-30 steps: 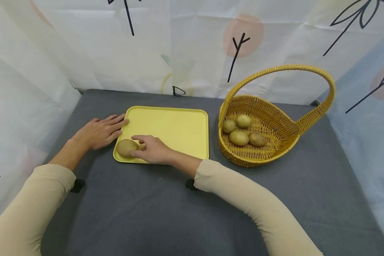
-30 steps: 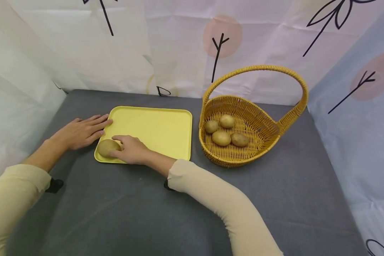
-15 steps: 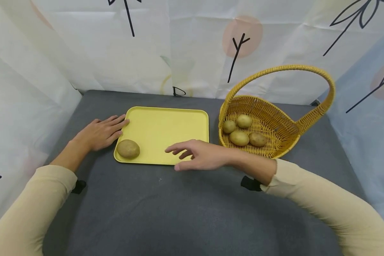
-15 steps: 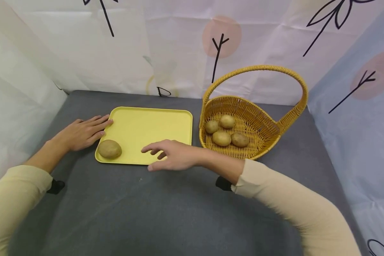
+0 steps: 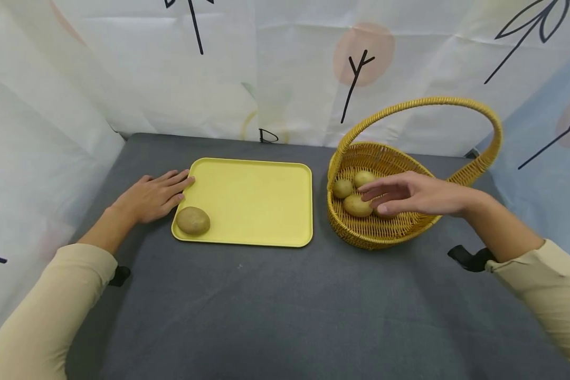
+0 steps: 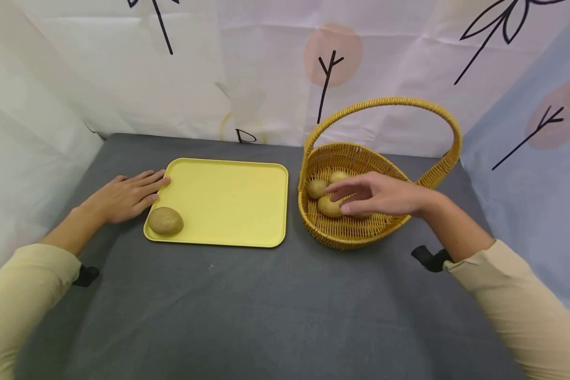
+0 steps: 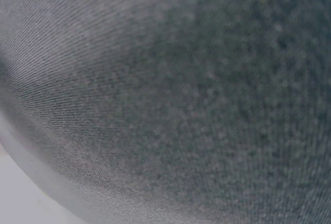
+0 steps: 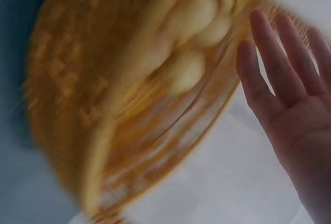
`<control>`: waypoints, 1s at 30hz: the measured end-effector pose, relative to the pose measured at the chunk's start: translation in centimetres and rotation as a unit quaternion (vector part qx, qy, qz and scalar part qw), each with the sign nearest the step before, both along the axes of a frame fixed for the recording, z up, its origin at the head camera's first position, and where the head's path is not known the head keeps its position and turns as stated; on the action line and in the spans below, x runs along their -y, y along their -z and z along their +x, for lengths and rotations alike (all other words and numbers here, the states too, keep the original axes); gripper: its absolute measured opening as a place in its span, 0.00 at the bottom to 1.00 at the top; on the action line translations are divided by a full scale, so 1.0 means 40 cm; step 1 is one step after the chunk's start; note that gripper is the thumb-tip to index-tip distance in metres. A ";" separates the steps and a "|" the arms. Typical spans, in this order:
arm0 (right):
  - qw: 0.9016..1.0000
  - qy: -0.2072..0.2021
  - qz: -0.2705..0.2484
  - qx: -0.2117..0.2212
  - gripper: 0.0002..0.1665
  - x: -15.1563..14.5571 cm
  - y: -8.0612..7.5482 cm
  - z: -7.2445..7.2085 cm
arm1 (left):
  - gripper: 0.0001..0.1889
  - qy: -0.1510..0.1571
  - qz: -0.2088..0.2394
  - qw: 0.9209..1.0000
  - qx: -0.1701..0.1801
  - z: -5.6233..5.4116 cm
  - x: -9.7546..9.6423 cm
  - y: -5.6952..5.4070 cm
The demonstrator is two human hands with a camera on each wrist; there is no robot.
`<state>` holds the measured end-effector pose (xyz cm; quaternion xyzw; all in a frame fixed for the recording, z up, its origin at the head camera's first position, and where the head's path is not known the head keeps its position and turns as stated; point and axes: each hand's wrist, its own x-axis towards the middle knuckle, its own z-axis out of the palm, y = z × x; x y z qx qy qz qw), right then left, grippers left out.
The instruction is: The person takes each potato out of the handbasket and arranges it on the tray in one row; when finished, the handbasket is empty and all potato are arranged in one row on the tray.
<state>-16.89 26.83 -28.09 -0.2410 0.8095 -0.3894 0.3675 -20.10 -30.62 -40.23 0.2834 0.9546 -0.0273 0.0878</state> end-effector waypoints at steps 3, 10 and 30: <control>0.998 0.059 0.028 -0.007 0.33 -0.063 0.005 -0.026 | 0.29 -0.001 0.000 1.000 0.003 -0.001 -0.001 0.000; 0.991 0.111 0.045 0.064 0.39 -0.153 0.027 -0.086 | 0.29 0.003 -0.008 1.000 0.003 -0.003 -0.001 -0.003; 0.971 0.085 0.095 0.205 0.45 -0.120 0.103 -0.134 | 0.29 0.001 -0.003 1.000 -0.001 0.002 -0.006 -0.007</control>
